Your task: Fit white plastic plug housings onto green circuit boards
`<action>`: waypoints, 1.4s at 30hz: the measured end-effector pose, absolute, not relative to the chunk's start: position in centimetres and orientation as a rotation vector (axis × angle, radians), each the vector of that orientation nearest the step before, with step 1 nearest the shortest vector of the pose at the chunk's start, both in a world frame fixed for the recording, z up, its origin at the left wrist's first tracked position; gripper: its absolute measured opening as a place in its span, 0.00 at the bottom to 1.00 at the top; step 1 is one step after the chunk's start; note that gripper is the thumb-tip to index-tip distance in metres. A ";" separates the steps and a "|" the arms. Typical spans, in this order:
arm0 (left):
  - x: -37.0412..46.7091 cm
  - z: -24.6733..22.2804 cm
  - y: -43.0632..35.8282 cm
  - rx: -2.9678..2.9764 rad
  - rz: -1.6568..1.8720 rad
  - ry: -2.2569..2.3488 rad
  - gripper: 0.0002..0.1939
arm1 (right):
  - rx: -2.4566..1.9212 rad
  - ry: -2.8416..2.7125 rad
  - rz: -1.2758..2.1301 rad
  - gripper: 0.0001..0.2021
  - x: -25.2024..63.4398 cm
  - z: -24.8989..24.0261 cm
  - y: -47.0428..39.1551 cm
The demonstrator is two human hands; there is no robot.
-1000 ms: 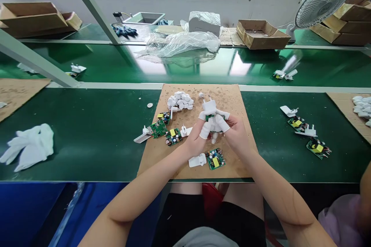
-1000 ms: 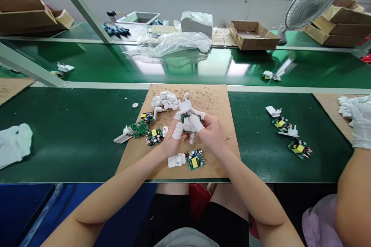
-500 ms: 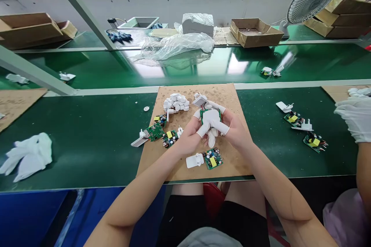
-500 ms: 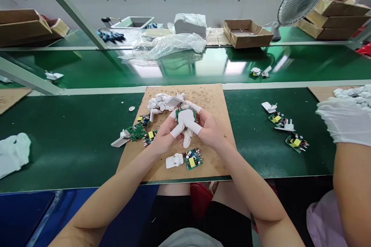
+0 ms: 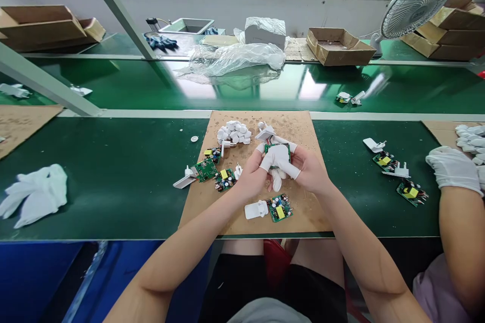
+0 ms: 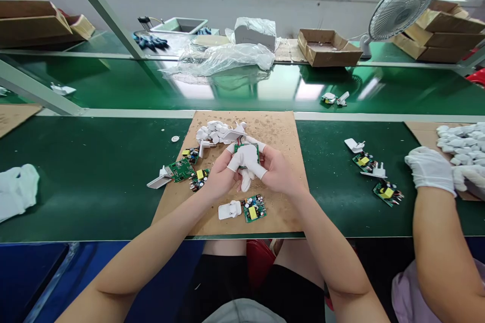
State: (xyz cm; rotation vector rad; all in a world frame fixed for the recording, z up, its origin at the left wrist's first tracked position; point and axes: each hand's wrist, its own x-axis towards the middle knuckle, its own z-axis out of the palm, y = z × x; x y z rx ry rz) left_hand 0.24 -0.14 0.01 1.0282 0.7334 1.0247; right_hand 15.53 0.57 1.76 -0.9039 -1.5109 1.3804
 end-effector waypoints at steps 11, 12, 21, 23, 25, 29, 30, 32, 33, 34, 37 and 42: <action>0.4 0.3 -0.4 1.181 0.997 0.718 0.26 | -1.009 -1.310 1.409 0.24 15.2 2.1 0.6; 0.4 0.3 -0.4 1.173 0.995 0.716 0.26 | -1.023 -1.302 1.401 0.24 15.1 2.1 0.6; 0.1 -0.1 0.2 1.076 1.130 0.868 0.23 | -0.959 -1.416 1.409 0.27 14.6 1.8 0.1; 0.3 -0.3 0.2 1.087 1.154 0.912 0.23 | -0.960 -1.444 1.371 0.26 14.6 1.6 0.1; 0.3 -0.5 0.1 1.096 1.167 0.924 0.23 | -0.946 -1.467 1.396 0.26 14.7 1.4 0.2; 0.1 -0.5 0.2 1.090 1.129 0.907 0.25 | -0.887 -1.492 1.487 0.29 15.2 1.4 0.4; 0.0 -0.4 0.2 1.083 1.118 0.886 0.26 | -0.877 -1.496 1.502 0.30 15.3 1.5 0.4; -0.1 -0.1 0.3 1.075 1.098 0.823 0.28 | -0.867 -1.498 1.510 0.30 15.6 1.7 0.6; -0.1 0.1 0.3 1.077 1.087 0.794 0.29 | -0.865 -1.499 1.511 0.30 15.7 1.8 0.6; 0.0 0.2 0.2 1.084 1.076 0.776 0.29 | -0.864 -1.498 1.512 0.30 15.7 1.9 0.6; 0.2 0.4 0.1 1.127 1.067 0.791 0.28 | -0.849 -1.461 1.546 0.31 15.7 2.1 0.6; 0.4 0.1 0.0 1.203 1.057 0.865 0.24 | -0.971 -1.309 1.492 0.25 15.0 2.0 0.5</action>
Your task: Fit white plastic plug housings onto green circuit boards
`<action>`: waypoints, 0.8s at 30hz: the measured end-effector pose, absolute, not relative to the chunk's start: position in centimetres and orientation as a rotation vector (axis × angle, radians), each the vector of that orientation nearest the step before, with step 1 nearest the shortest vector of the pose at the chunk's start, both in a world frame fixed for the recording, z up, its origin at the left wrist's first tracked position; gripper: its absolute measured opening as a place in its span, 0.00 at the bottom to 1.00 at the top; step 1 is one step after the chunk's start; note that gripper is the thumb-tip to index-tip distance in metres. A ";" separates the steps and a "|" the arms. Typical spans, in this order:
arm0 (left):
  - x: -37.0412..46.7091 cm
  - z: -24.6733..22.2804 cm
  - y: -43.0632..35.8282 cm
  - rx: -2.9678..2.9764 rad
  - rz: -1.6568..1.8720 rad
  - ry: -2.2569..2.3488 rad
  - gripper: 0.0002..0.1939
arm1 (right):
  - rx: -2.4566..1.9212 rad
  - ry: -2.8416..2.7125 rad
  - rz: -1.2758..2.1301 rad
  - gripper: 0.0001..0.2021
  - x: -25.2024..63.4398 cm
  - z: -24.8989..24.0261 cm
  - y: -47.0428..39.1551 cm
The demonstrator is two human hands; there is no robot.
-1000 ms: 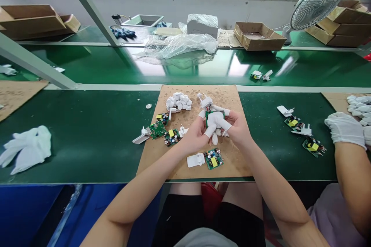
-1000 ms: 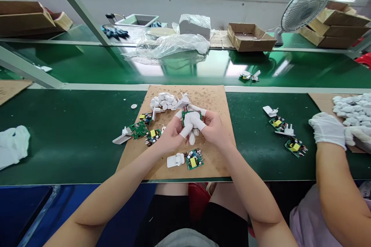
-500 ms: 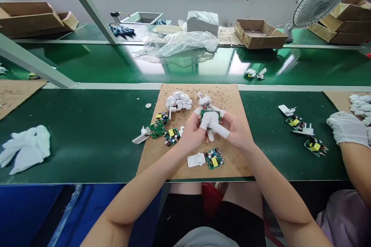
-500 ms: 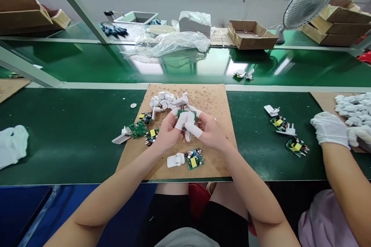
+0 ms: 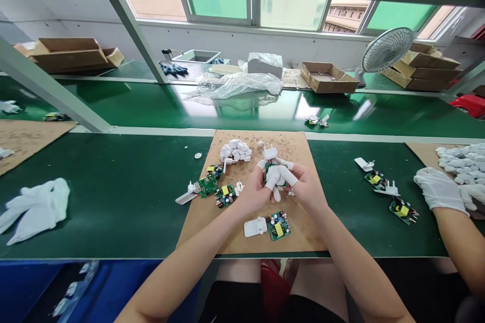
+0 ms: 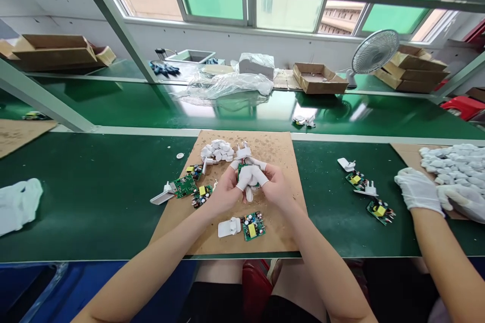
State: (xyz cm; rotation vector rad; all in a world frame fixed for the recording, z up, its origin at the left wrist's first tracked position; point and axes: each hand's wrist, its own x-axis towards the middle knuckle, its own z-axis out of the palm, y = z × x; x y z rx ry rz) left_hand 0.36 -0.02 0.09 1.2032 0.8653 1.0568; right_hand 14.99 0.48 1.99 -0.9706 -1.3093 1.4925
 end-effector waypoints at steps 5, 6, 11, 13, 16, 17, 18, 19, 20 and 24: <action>-0.2 0.1 0.2 1.258 0.914 0.803 0.23 | -1.067 -1.194 1.475 0.27 14.8 1.4 0.9; -0.3 0.1 0.2 1.266 0.894 0.790 0.23 | -1.068 -1.180 1.477 0.28 14.9 1.3 1.1; -0.5 0.3 0.2 1.237 0.900 0.732 0.24 | -0.972 -1.250 1.548 0.28 15.5 1.4 1.0; -0.5 0.3 0.1 1.181 0.930 0.701 0.26 | -0.967 -1.308 1.551 0.30 15.6 1.7 0.8; -0.3 0.2 0.0 1.119 0.997 0.715 0.30 | -0.960 -1.399 1.494 0.30 15.6 2.2 0.5; -0.3 0.1 0.0 1.125 1.026 0.744 0.31 | -0.952 -1.418 1.475 0.30 15.6 2.2 0.5; -0.3 0.1 -0.1 1.143 1.049 0.786 0.30 | -0.944 -1.427 1.466 0.29 15.5 2.2 0.5; -0.3 0.0 -0.1 1.168 1.066 0.835 0.29 | -0.939 -1.427 1.461 0.29 15.5 2.0 0.5; -0.3 -0.1 -0.1 1.190 1.072 0.879 0.27 | -0.940 -1.421 1.454 0.28 15.4 1.9 0.6; -0.4 -0.3 -0.1 1.166 1.011 0.943 0.24 | -0.964 -1.449 1.405 0.31 15.2 1.1 0.9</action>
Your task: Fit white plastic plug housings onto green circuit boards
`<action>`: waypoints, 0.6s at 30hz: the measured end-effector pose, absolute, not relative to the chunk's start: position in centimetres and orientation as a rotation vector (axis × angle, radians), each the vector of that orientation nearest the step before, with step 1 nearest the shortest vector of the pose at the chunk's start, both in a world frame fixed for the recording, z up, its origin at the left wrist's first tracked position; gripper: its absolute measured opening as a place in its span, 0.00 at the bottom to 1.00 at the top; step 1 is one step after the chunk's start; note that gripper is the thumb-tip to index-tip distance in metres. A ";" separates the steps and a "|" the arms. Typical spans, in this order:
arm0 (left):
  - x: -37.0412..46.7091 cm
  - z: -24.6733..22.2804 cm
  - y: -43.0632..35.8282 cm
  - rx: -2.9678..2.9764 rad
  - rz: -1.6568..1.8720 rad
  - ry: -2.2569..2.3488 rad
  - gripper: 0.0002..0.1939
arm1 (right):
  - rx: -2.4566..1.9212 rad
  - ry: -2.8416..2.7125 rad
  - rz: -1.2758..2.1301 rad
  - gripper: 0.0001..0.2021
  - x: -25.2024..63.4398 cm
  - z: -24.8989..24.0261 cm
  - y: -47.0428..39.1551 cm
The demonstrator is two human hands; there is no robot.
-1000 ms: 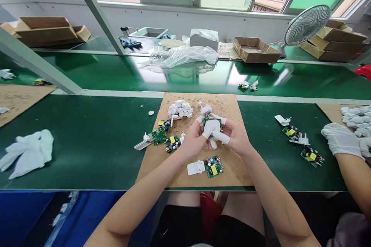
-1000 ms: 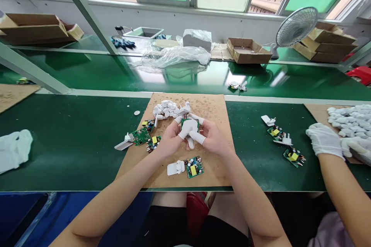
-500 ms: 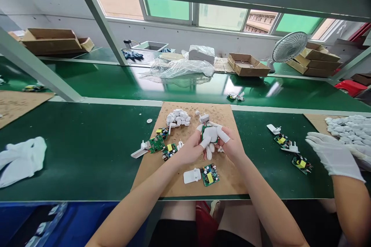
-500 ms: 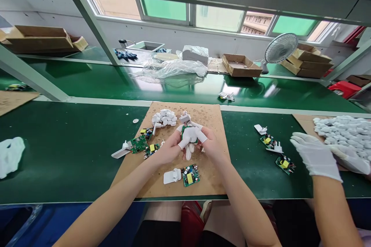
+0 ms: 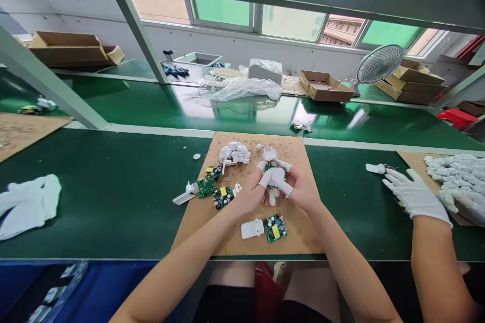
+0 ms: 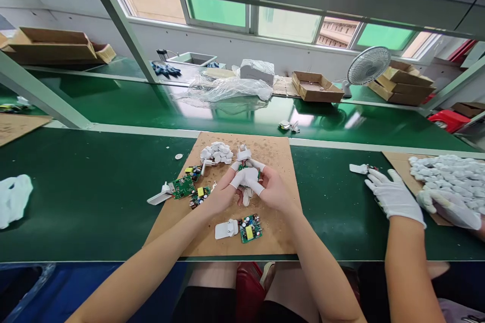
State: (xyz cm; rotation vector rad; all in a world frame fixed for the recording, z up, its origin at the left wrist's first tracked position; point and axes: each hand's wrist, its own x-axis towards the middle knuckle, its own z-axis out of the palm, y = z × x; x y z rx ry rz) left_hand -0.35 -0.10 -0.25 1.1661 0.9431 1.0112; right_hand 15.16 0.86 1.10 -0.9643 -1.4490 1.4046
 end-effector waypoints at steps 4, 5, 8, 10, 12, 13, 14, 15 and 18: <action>-0.1 -0.5 0.5 1.055 1.070 0.991 0.20 | -1.092 -1.564 1.242 0.30 15.6 0.5 1.2; 0.0 -0.5 0.7 1.017 1.110 1.006 0.19 | -1.146 -1.623 1.121 0.28 15.8 0.4 1.2; 0.1 -0.5 1.3 0.876 1.146 0.908 0.21 | -1.207 -1.848 0.643 0.23 16.3 0.0 1.4; 0.1 -0.4 1.6 0.767 1.124 0.796 0.24 | -1.151 -1.950 0.442 0.22 16.4 -0.2 1.5; 0.1 -0.4 1.9 0.650 1.134 0.755 0.25 | -1.086 -1.990 0.411 0.22 16.5 -0.3 1.4; 0.1 -0.3 2.0 0.593 1.156 0.746 0.25 | -1.061 -1.994 0.441 0.22 16.5 -0.2 1.4; 0.0 -0.3 2.1 0.537 1.186 0.733 0.24 | -1.052 -1.980 0.484 0.22 16.7 0.0 1.5; 0.0 -0.3 2.2 0.484 1.222 0.713 0.23 | -1.061 -1.957 0.529 0.22 17.0 0.2 1.5; -0.3 -0.1 2.4 0.379 1.327 0.648 0.19 | -1.200 -1.977 0.570 0.19 18.2 1.0 1.9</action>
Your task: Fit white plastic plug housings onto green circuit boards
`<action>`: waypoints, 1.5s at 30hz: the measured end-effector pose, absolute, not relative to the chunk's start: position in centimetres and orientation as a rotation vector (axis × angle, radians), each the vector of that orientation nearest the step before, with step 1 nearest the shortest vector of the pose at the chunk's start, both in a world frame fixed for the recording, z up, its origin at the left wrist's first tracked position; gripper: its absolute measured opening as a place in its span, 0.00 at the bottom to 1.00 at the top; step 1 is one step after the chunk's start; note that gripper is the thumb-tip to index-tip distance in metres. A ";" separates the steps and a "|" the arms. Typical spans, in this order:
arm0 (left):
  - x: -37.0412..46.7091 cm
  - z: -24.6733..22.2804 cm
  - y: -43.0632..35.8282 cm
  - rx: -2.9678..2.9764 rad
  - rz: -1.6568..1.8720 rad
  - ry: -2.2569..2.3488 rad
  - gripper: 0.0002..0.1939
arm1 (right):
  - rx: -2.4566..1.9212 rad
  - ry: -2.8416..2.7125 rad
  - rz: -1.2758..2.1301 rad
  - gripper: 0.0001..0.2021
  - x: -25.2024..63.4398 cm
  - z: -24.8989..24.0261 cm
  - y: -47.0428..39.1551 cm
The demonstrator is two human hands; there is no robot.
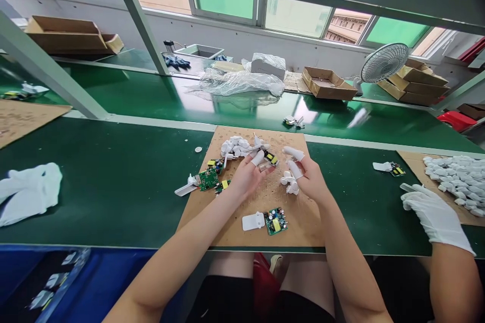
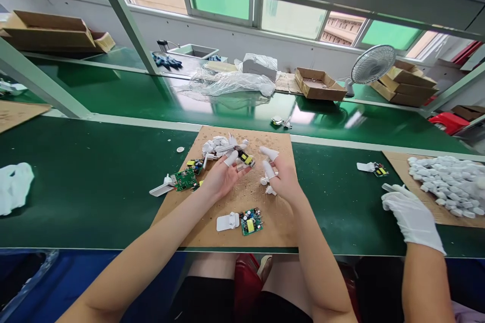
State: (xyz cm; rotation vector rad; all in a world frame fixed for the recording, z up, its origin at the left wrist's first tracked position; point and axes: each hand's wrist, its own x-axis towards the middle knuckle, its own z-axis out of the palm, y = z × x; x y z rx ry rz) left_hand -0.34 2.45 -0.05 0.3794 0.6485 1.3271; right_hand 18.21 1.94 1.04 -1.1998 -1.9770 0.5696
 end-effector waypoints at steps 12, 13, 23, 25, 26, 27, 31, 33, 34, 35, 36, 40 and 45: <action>-0.7 0.6 2.4 0.397 1.351 0.655 0.20 | -1.542 -2.571 0.205 0.06 17.4 0.9 1.9; -0.7 0.7 2.4 0.393 1.335 0.658 0.20 | -1.551 -2.523 0.188 0.05 17.5 0.9 2.0; -0.3 -0.4 2.2 0.448 1.369 0.640 0.27 | -0.981 -1.354 0.807 0.11 16.0 1.4 1.3; 0.0 -0.6 2.0 0.500 1.377 0.674 0.26 | -0.912 -1.371 0.802 0.10 15.4 1.5 0.6; 0.2 -0.7 1.9 0.524 1.383 0.695 0.25 | -0.904 -1.397 0.785 0.10 15.2 1.4 0.3; 0.4 -0.7 1.8 0.544 1.393 0.713 0.25 | -0.910 -1.431 0.758 0.09 15.0 1.3 0.1; 0.9 -0.7 1.2 0.613 1.420 0.727 0.26 | -0.959 -1.535 0.619 0.07 14.7 0.9 -0.2; 0.9 -0.7 1.0 0.636 1.423 0.737 0.27 | -0.956 -1.558 0.609 0.08 14.7 0.9 -0.2; 0.9 -0.8 1.0 0.649 1.426 0.746 0.27 | -0.950 -1.562 0.628 0.08 14.8 0.9 -0.2; 0.9 -0.8 1.0 0.664 1.430 0.755 0.28 | -0.941 -1.561 0.663 0.08 14.8 1.0 -0.2; 0.8 -0.8 1.0 0.684 1.440 0.762 0.28 | -0.932 -1.555 0.707 0.08 14.8 1.0 -0.2; 0.7 -0.8 1.1 0.786 1.507 0.766 0.27 | -0.920 -1.476 0.856 0.12 14.6 1.3 -0.2; 0.5 -0.3 0.9 0.806 1.501 0.800 0.27 | -0.852 -1.458 1.085 0.16 14.5 1.4 0.3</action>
